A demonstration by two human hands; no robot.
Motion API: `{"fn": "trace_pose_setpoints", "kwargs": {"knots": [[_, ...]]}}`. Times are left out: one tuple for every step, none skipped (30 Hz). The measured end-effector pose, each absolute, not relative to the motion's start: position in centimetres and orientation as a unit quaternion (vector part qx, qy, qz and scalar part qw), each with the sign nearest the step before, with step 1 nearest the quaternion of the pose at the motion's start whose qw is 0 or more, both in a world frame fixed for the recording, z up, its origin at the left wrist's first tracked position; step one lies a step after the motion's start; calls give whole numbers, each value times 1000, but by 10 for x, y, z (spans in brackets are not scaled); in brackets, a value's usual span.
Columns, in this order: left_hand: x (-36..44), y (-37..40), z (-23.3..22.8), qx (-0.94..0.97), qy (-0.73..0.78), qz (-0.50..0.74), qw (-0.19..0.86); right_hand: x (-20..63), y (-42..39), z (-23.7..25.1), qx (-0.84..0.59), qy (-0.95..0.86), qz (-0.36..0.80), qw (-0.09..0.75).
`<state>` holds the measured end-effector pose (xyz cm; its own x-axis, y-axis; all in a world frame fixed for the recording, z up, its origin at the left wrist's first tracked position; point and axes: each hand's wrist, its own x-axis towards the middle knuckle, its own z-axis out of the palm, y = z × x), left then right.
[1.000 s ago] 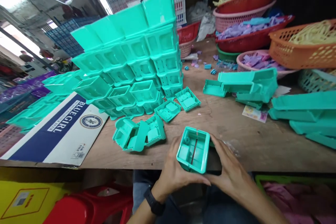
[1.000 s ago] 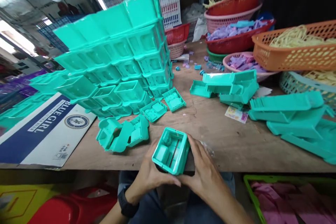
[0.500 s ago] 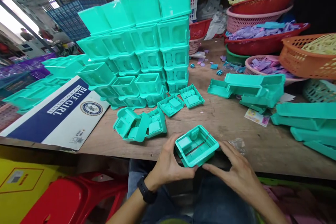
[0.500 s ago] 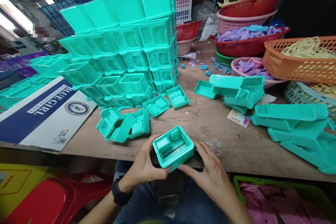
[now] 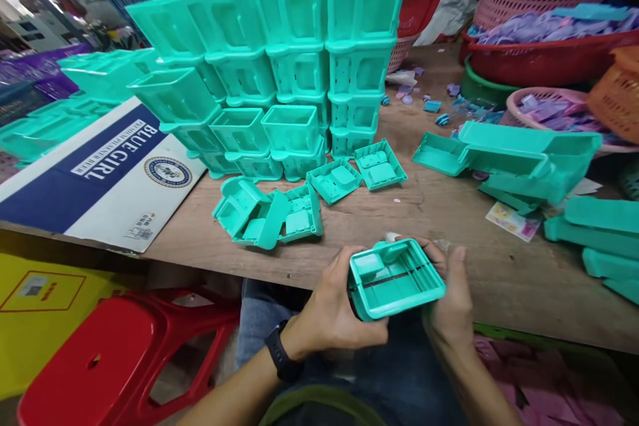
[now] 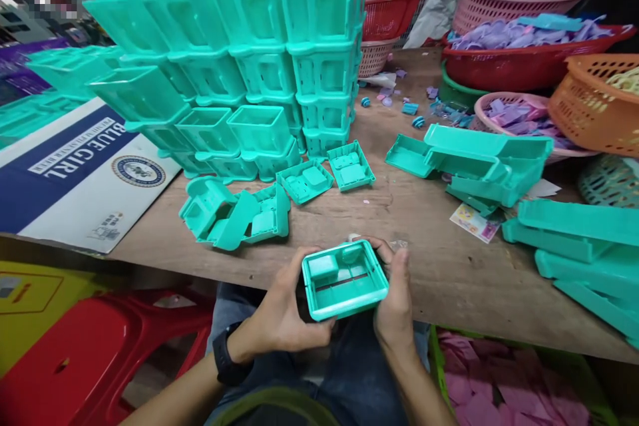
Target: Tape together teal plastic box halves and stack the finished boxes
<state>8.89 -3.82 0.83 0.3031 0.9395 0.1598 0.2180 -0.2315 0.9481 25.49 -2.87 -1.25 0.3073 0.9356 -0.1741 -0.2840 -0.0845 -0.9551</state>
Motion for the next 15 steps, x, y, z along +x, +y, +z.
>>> {"fn": "trace_pose_setpoints", "kwargs": {"knots": [[91, -39, 6, 670, 430, 410, 444, 253, -28, -9, -538, -283, 510, 609], [92, -40, 4, 669, 431, 415, 442, 251, -28, -6, -541, -268, 513, 610], [93, -40, 2, 668, 432, 417, 440, 250, -28, -4, -544, -259, 512, 612], [93, -40, 0, 669, 433, 416, 438, 249, -27, -2, -547, -252, 510, 614], [93, -39, -1, 672, 431, 415, 436, 249, -27, 0, -551, -246, 507, 615], [93, -39, -1, 675, 429, 415, 433, 248, -27, 1, -555, -241, 504, 616], [93, -38, -2, 679, 427, 417, 428, 248, -27, 1, -558, -238, 501, 617], [92, -38, -3, 682, 424, 422, 420, 247, -27, 2, -561, -237, 497, 618], [92, -38, -3, 685, 421, 427, 414, 247, -27, 2, -563, -238, 494, 619], [91, -38, -5, 687, 417, 433, 409, 248, -28, 2, -564, -240, 491, 619], [91, -38, -7, 689, 411, 437, 407, 248, -29, 3, -565, -240, 489, 620], [91, -38, -10, 694, 404, 439, 404, 248, -29, 3, -564, -238, 488, 623], [91, -39, -13, 698, 399, 439, 401, 249, -29, 3, -563, -233, 485, 627], [91, -39, -16, 703, 397, 437, 397, 249, -29, 4, -563, -228, 481, 633], [91, -40, -18, 706, 399, 434, 392, 249, -29, 4, -563, -224, 475, 638]]}}
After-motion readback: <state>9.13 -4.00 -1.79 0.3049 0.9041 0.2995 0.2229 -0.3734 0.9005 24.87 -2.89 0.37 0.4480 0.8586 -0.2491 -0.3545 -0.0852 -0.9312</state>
